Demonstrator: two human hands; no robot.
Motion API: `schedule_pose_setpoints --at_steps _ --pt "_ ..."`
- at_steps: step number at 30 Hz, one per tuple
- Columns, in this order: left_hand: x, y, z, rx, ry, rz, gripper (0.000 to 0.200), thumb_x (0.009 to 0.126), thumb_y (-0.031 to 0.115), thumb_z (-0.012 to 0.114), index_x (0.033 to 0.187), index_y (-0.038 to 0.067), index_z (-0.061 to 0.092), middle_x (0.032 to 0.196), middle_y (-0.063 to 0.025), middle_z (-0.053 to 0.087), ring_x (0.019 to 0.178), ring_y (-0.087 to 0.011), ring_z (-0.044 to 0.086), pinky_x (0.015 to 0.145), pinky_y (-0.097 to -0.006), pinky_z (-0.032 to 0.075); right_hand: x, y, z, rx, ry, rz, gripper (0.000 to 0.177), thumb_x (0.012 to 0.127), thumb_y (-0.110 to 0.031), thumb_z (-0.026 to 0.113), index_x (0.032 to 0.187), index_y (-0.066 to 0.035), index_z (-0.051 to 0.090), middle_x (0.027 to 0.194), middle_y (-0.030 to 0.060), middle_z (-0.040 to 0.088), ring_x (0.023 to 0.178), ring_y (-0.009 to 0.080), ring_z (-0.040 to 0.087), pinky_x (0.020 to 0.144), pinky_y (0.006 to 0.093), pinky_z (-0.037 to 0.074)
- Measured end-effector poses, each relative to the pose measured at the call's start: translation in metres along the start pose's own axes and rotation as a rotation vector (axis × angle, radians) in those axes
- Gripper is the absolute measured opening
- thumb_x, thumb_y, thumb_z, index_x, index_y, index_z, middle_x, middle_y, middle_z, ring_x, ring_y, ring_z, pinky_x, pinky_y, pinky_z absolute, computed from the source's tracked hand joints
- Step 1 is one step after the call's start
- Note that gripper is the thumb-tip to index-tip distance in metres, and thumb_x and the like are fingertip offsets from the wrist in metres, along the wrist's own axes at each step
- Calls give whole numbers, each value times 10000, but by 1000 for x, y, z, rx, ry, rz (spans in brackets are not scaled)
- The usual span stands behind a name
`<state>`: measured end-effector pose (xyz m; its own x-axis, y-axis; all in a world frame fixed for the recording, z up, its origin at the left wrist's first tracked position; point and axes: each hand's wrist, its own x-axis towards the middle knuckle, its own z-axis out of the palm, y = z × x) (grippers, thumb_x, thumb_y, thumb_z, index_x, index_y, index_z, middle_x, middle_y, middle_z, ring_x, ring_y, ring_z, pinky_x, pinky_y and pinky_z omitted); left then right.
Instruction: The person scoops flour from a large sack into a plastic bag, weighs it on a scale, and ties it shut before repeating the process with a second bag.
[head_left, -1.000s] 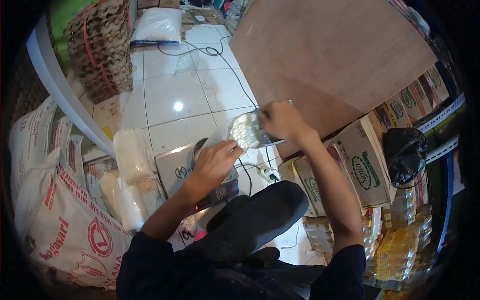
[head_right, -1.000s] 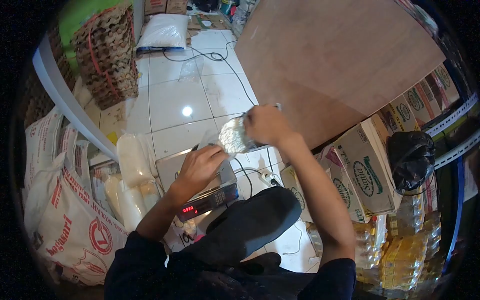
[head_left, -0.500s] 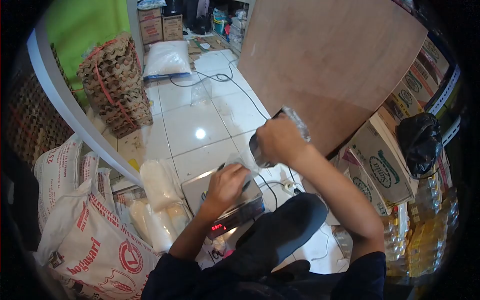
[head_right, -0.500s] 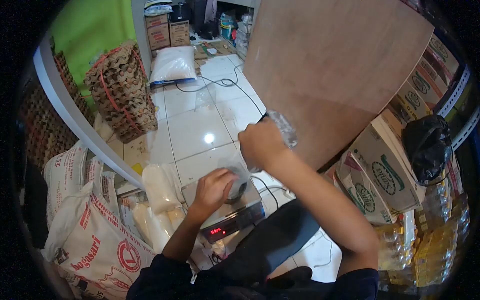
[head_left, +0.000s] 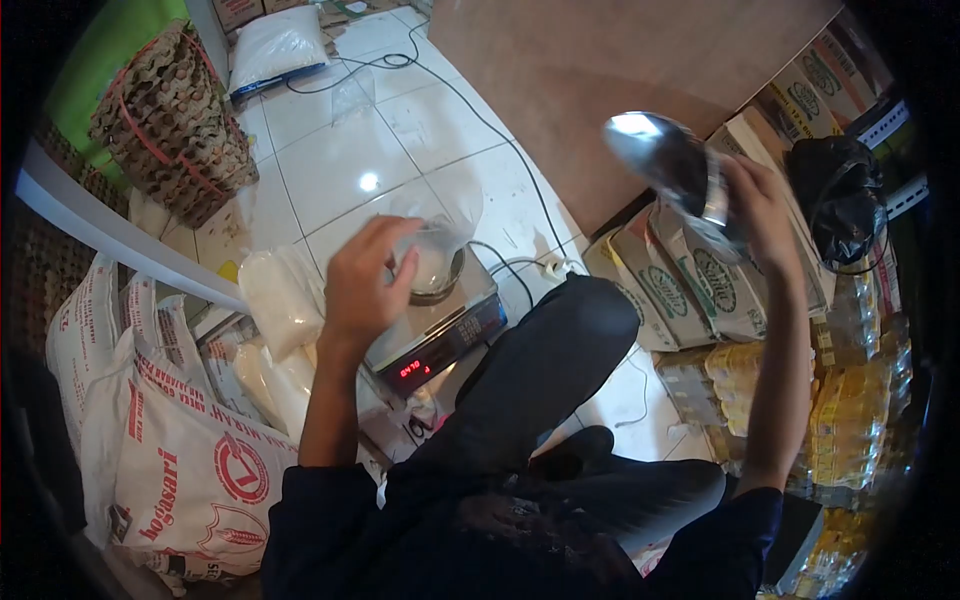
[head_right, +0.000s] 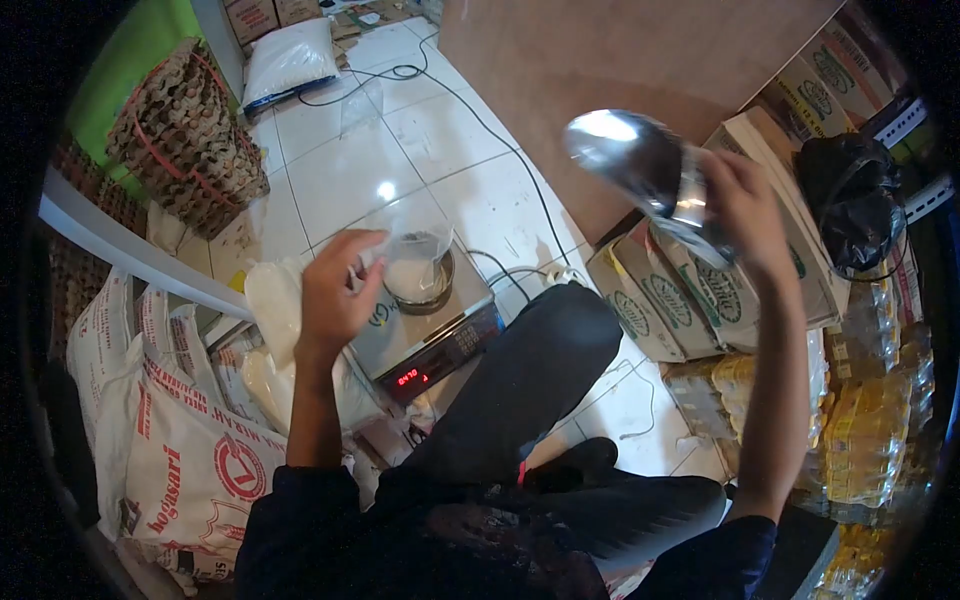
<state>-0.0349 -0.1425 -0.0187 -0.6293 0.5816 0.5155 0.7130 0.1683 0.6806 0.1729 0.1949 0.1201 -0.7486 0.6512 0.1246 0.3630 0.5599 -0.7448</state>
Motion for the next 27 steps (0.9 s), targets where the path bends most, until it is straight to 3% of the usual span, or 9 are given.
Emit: schedule_pose_setpoints --at_steps 2,3,4,6,7,8,17,21,27 --pt "0 -7 -7 8 113 9 298 758 -17 629 1049 48 617 890 -66 638 568 -134 519 527 -245 431 -39 28 -38 -6 262 135 382 925 -323 527 1105 1 622 900 18 603 773 90 517 682 230 414" --pt "1 -5 -13 9 161 -10 307 763 -24 623 1062 45 615 894 -58 640 573 -114 516 522 -231 422 -61 38 -50 -14 494 223 438 928 -333 508 1184 15 574 1069 74 585 968 131 521 880 263 382" --pt "1 -4 -18 11 207 -35 316 768 -32 618 1075 43 614 897 -50 643 578 -94 513 517 -218 413 -79 79 -95 67 432 144 433 941 -323 482 1191 20 569 1168 95 569 1053 168 515 959 282 348" --pt "0 -8 -23 -19 300 -5 350 779 -40 608 1122 30 601 908 -41 650 588 -49 498 514 -185 389 -150 134 -164 -366 341 -98 382 948 -214 457 1249 14 515 1182 99 563 1063 168 515 956 287 363" --pt "0 -10 -24 -22 309 4 377 783 -45 600 1154 23 585 919 -52 655 591 -38 490 518 -180 391 -184 109 -176 331 567 281 378 912 -111 503 1273 -2 487 1188 104 557 1088 191 510 963 304 376" --pt "1 -10 -22 -43 332 8 375 786 -47 599 1154 21 584 924 -52 655 591 -34 485 524 -176 393 -220 110 -189 468 707 383 371 911 -126 504 1261 -2 492 1162 105 559 1061 193 510 941 311 379" --pt "23 27 47 -223 240 247 415 845 -52 510 1256 -11 480 979 -178 644 684 -75 540 613 -189 440 -565 148 -211 -23 1003 1054 356 906 -261 516 1150 -4 543 930 114 581 816 214 512 743 370 407" --pt "61 42 93 -197 151 381 353 887 46 557 1230 -15 500 970 -139 661 611 -74 518 521 -186 413 -669 93 -165 -320 847 1413 376 903 -321 521 1101 -5 566 827 117 590 707 224 512 655 396 419" --pt "71 111 171 -277 -81 710 364 901 154 574 1208 -29 503 920 -156 651 592 -134 528 517 -249 447 -753 104 -96 -866 -57 1566 416 807 -388 561 762 9 678 731 220 630 668 355 622 639 432 490"
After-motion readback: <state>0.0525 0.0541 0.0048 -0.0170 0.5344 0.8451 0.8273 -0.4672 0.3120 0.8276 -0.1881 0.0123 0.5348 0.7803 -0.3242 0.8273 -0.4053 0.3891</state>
